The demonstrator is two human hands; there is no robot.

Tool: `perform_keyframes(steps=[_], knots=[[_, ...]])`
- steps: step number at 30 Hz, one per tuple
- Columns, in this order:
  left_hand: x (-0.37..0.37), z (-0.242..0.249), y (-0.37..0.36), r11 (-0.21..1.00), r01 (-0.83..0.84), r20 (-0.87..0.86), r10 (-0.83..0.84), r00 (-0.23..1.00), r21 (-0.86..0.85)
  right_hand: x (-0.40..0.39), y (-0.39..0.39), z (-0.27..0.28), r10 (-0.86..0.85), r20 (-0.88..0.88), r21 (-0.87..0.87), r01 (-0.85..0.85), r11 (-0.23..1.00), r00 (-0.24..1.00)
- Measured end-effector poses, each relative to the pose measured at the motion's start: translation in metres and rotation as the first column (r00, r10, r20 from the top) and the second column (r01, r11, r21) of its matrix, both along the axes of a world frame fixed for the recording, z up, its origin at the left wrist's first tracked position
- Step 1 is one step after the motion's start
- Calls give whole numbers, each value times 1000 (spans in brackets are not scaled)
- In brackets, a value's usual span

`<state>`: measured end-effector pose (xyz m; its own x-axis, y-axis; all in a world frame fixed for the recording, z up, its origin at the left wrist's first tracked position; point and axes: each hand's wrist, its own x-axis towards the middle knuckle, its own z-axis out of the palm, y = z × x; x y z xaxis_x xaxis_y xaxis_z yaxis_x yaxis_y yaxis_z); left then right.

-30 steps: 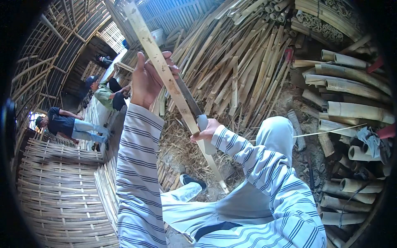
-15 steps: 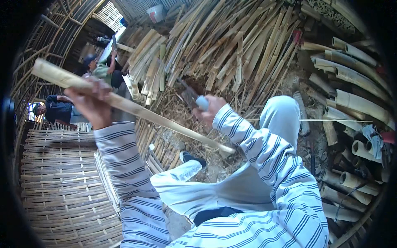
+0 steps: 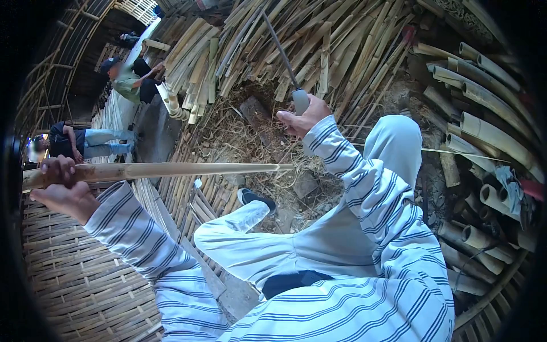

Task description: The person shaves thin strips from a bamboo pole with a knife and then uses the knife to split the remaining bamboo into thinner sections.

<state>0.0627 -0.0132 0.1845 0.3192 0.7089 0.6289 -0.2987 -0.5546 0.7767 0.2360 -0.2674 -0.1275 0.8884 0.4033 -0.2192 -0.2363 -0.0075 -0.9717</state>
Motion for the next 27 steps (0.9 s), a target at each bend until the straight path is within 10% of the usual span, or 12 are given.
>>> perform_keyframes(steps=[27], knots=[[5, -2, 7, 952, -294, 106, 285, 953, 82, -2, -7, -37, -133, -188, -47, 126, 991, 973]])
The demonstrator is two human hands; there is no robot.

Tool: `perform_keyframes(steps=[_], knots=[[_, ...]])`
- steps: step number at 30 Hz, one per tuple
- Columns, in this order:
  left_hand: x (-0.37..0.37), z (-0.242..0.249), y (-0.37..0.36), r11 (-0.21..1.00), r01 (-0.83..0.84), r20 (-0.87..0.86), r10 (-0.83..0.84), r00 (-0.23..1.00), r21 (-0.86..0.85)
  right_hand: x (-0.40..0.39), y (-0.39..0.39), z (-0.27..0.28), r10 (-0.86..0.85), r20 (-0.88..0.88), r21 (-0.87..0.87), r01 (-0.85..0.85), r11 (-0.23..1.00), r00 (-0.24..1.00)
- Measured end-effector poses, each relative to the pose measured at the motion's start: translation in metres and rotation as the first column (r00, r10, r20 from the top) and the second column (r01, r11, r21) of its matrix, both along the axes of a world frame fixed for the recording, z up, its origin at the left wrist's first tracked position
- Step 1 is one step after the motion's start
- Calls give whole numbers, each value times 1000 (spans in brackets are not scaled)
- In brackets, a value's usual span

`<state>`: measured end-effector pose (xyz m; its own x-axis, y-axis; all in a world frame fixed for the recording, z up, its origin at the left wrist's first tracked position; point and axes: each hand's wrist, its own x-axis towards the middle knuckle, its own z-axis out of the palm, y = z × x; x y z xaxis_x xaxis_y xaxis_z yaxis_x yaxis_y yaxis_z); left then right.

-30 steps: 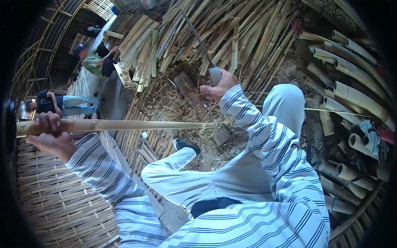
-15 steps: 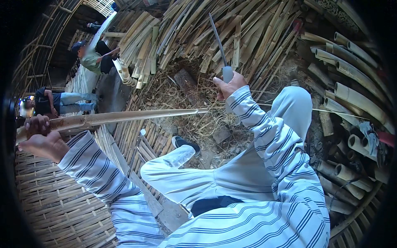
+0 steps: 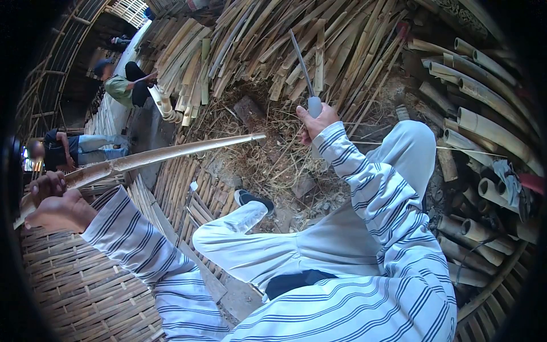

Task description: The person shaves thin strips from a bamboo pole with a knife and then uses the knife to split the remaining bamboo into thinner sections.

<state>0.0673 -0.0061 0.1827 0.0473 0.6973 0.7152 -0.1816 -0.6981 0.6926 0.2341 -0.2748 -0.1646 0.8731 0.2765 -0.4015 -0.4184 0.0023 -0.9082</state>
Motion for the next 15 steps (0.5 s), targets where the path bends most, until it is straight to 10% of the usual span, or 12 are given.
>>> perform_keyframes(steps=[8, 15], knots=[[48, -75, -6, 988, -130, -21, 129, 991, -87, -33, 9, -25, 270, 181, -401, -180, 898, 946], [61, -73, -8, 965, -248, -91, 240, 967, -91, -104, 53, -59, 518, 66, -392, -455, 800, 853]])
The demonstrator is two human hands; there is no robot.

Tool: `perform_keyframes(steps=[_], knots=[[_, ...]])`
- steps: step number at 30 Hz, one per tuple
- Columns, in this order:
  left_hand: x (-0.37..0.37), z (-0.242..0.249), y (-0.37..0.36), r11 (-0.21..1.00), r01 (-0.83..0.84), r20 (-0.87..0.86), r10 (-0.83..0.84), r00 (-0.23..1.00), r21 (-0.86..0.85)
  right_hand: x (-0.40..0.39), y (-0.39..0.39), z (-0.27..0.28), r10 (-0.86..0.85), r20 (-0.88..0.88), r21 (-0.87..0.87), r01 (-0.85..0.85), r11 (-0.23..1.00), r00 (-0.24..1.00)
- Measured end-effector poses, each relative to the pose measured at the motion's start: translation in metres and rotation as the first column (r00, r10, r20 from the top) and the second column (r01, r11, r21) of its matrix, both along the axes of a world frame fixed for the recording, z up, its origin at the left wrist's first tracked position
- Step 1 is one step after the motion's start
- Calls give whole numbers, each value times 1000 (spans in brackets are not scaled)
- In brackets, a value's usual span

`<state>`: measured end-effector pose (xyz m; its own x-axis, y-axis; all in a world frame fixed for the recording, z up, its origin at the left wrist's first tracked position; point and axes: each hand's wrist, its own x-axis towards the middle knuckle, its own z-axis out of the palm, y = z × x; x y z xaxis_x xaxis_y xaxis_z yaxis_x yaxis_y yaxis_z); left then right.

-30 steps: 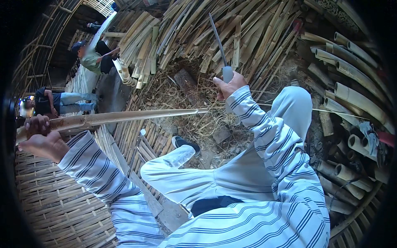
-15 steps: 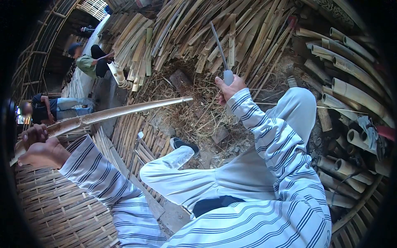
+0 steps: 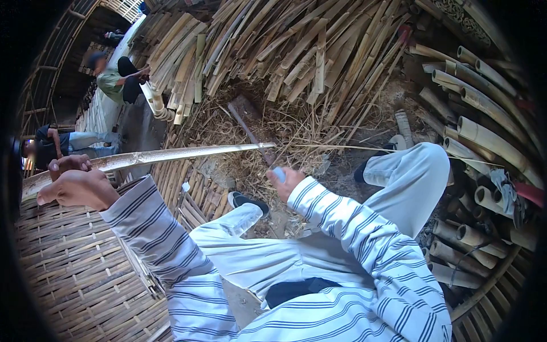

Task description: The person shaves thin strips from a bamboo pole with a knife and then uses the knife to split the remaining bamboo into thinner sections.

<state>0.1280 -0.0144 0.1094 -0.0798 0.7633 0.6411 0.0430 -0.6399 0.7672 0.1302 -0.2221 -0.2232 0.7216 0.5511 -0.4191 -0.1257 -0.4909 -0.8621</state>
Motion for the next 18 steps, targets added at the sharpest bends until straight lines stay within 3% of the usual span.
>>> perform_keyframes(steps=[3, 6, 7, 10, 11, 13, 16, 18], knots=[[0, -3, 14, 998, 54, 5, -54, 999, 41, -24, 14, -8, 63, -40, 45, -62, 997, 997], [3, -6, 21, 997, 49, -21, -48, 999, 56, -44, 25, -33, 98, 98, 151, -112, 982, 990], [5, -7, 20, 998, 22, -35, -20, 999, 60, -46, 31, -40, 96, 183, 102, -116, 988, 978], [4, -6, 35, 999, 39, 27, -40, 999, 35, -34, 35, -59, 151, -54, -140, -157, 978, 987], [6, -6, 35, 999, 13, 16, -14, 1000, 35, -32, 36, -75, 62, -127, -156, -82, 984, 990], [9, -7, 38, 999, 17, 45, -19, 999, 38, -37, 33, -131, -31, -28, -215, 24, 976, 999], [14, -3, 45, 1000, 20, 55, -20, 998, 7, -34, 37, -134, -60, 25, -201, 64, 977, 998], [11, -5, 51, 1000, 14, 40, -13, 999, -20, -35, 40, -104, -35, 5, -147, 35, 989, 999]])
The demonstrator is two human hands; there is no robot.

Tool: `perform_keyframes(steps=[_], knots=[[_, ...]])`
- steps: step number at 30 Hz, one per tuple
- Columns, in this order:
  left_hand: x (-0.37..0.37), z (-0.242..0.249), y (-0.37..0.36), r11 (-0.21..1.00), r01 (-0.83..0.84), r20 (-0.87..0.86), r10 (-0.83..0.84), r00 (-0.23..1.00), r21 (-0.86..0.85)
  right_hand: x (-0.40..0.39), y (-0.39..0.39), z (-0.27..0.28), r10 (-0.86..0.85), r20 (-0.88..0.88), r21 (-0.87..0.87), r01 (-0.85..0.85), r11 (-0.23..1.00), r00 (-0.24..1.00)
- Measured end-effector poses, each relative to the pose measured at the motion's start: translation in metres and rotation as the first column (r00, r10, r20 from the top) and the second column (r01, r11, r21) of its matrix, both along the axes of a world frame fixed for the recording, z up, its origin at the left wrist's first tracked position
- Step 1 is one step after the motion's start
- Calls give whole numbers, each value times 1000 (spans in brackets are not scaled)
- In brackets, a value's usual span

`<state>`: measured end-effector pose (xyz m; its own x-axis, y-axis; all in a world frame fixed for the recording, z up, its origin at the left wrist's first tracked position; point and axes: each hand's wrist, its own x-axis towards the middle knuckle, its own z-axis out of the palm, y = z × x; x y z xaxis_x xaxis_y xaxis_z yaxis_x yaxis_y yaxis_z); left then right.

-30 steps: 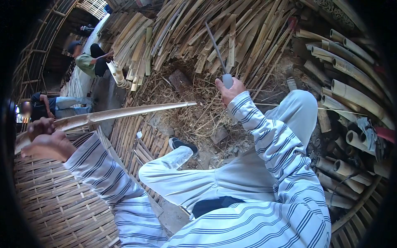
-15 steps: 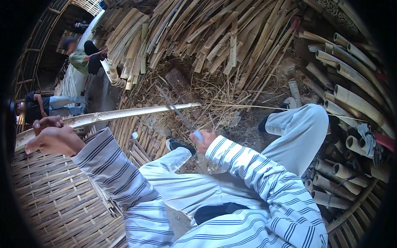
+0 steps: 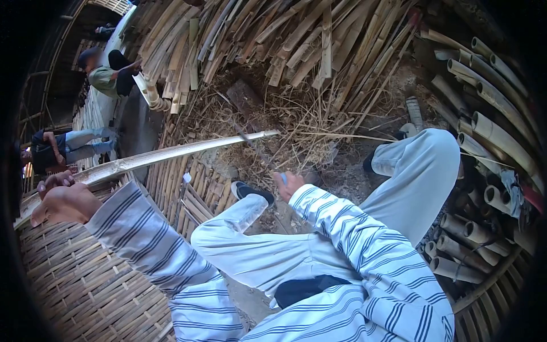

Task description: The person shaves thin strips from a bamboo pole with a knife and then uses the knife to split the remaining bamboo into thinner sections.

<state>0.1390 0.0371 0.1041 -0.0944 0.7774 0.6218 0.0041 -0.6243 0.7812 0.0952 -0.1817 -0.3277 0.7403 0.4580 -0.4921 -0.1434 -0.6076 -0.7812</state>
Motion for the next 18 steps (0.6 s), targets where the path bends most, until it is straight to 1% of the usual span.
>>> perform_keyframes(steps=[1, 4, 5, 6, 8, 9, 10, 12, 15, 16, 18], knots=[[-1, 0, 6, 1000, 2, 3, -2, 1000, -1, 1, -2, 14, 49, 35, 21, -50, 999, 998], [-4, -1, 9, 1000, -13, 5, 13, 1000, -1, -11, -2, -4, 9, 16, -98, -7, 995, 1000], [-7, -1, 13, 1000, -20, 15, 20, 1000, -1, -7, -4, -11, -65, -93, -194, 46, 980, 993], [-9, 0, 17, 1000, -25, 28, 25, 999, 0, -3, -7, -23, -42, -99, -190, 22, 981, 994], [-13, 1, 23, 1000, 19, 71, -20, 997, 17, 1, -8, -42, -3, -115, -177, -17, 984, 993], [-17, -2, 23, 1000, 27, 87, -28, 996, 14, 2, -5, -16, -56, -135, -133, 38, 990, 989], [-21, -4, 22, 1000, 7, 86, -6, 996, -14, -6, -2, -10, -87, -64, -125, 79, 989, 994], [-15, -1, 17, 998, -14, 105, 20, 994, -57, -8, -2, 17, 2, -14, -59, -2, 998, 1000], [-19, -5, 14, 1000, 0, 75, 2, 997, -27, -11, -6, 27, 131, 68, -27, -129, 991, 989], [-18, -4, 12, 1000, 9, 70, -8, 998, -8, -15, -7, 14, 53, 35, -79, -51, 996, 998], [-18, -5, 10, 1000, -9, 88, 8, 996, 9, -20, -9, -43, -118, -4, -181, 116, 977, 993]])
